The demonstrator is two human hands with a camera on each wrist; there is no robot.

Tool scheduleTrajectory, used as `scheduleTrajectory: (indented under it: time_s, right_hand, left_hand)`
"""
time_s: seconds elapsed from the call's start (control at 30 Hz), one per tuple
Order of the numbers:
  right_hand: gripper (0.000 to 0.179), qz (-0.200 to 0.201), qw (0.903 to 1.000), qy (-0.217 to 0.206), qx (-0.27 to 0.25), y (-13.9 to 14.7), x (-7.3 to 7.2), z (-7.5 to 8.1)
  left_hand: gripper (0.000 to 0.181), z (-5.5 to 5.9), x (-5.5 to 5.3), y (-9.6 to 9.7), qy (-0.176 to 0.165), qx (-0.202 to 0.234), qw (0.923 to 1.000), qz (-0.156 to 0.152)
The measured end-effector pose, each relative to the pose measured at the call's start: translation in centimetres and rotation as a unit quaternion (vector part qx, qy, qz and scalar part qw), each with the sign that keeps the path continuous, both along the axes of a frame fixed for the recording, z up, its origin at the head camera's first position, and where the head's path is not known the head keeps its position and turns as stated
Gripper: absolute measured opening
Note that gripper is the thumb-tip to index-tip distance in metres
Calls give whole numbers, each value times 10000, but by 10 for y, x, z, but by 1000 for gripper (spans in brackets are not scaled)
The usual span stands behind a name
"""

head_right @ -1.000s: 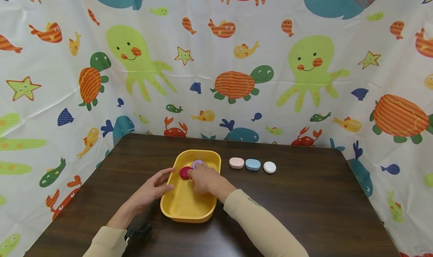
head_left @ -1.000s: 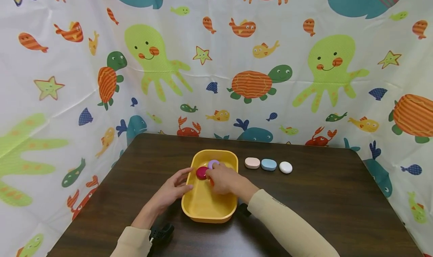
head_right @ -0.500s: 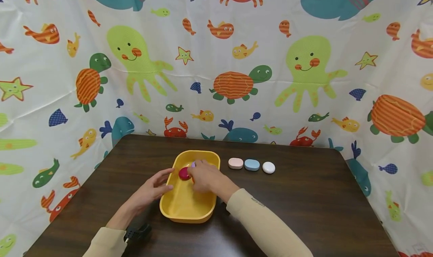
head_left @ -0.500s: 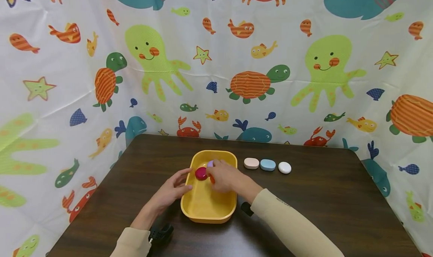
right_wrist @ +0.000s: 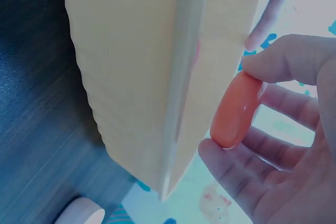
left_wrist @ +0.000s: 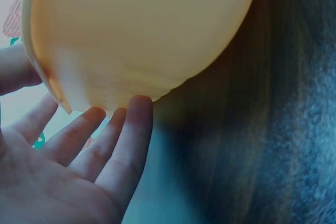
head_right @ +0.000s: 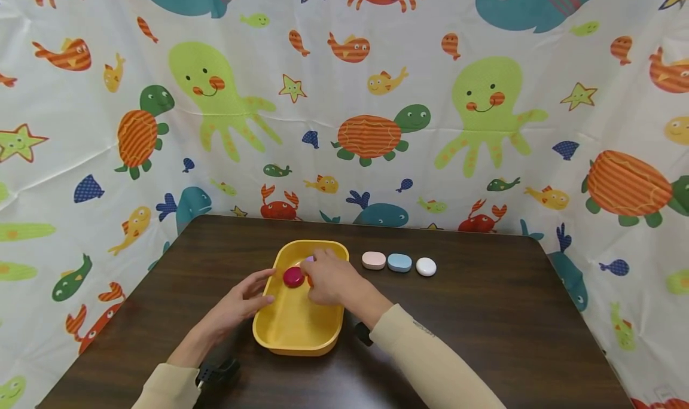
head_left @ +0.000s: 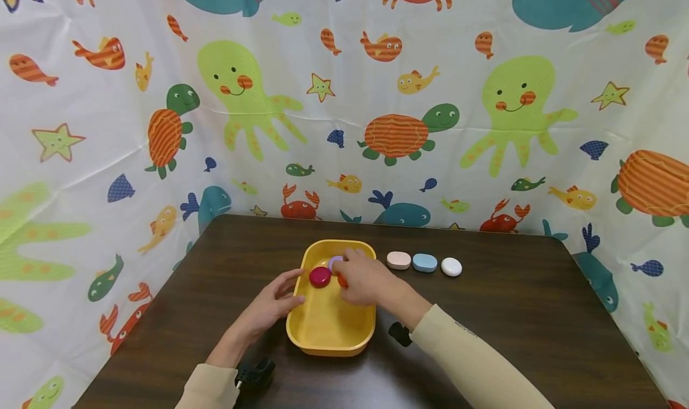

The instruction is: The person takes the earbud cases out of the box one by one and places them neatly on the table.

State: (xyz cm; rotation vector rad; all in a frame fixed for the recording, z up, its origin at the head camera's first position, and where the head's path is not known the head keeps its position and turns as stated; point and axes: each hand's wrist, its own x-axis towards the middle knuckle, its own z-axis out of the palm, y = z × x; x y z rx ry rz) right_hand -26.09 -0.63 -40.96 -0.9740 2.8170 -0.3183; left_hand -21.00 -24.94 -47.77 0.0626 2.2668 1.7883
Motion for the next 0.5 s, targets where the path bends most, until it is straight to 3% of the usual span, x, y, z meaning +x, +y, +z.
scheduleTrajectory:
  time_s: [0.5]
  right_hand:
    - [38, -63, 9996, 123, -244, 20, 11, 7]
  left_hand:
    - [65, 0, 2, 1, -26, -92, 9999, 78]
